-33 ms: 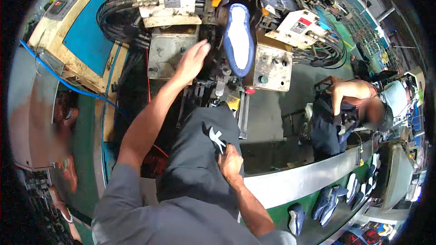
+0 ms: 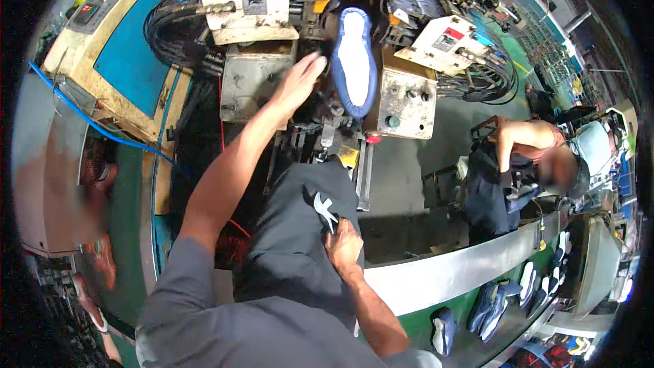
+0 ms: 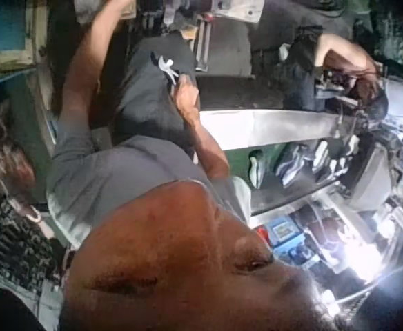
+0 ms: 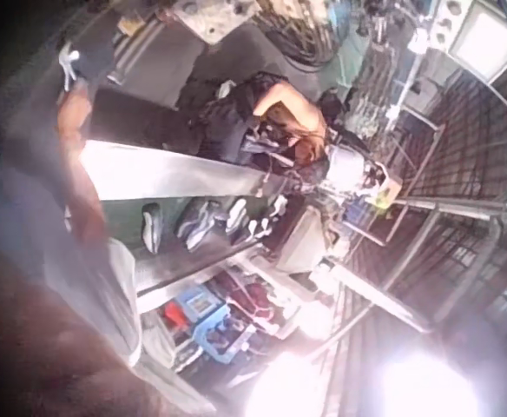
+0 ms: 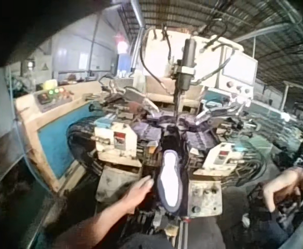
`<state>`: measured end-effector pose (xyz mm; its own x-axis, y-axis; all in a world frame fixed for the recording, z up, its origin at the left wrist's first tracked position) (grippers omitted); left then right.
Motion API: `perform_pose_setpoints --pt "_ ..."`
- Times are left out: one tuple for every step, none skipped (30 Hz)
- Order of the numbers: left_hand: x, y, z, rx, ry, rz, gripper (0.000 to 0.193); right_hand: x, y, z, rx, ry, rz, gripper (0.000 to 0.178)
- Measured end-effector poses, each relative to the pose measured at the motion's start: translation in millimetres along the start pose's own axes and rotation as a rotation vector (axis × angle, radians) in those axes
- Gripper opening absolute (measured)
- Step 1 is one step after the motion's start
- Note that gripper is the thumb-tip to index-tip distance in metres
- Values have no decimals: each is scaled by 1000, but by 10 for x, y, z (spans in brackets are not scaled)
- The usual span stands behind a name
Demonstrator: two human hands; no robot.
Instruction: Operating a press machine to attach soles to shoes in a factory setting.
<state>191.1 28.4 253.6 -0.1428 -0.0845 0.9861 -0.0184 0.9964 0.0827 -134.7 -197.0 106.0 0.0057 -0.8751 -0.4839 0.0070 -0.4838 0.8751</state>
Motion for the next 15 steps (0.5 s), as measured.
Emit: perform_pose_setpoints --pt "-21 -277 -248 -103 105 337 74 34 13 3 12 -27 -38 42" --pt "61 -604 -360 -304 207 722 71 81 -9 -5 20 -29 -54 42" --pt "60 -719 -497 -262 282 727 61 112 10 -10 47 -31 -75 41" --pt "52 -740 -562 -208 310 678 58 134 17 -3 62 -26 -80 41" --pt "36 -723 -609 -149 336 629 56 187 21 15 81 -60 -102 39" --pt "118 -779 -585 -205 306 663 54 249 26 44 102 -110 -127 37" --pt "233 -774 -494 -260 275 695 53 293 12 57 117 -117 -137 37" --pt "345 -757 -392 -302 220 699 55 372 16 86 142 -142 -174 35" --pt "591 -731 -203 -268 213 598 63 434 13 132 163 -172 -211 32" --pt "710 -701 -31 -298 184 538 68 463 77 133 151 -237 -294 26" --pt "789 -676 161 -326 161 481 73 474 160 170 183 -278 -458 21" --pt "943 -643 441 -338 140 446 80 504 221 175 197 -270 -457 20" --pt "1018 -652 696 -357 123 411 87 556 281 201 214 -271 -456 20" --pt "814 -578 871 -368 87 448 95 590 334 198 196 -292 -467 16" --pt "847 -588 1113 -351 49 346 98 646 409 194 228 -217 -438 15"
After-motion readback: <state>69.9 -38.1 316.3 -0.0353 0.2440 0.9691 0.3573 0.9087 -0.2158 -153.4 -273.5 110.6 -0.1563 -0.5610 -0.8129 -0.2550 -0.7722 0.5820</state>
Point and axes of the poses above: each hand's wrist, its own z-axis away from the middle knuckle, its own y-axis out of the back of the hand, x = y × z, the point moved 8 cm from there along -z, towards the middle knuckle
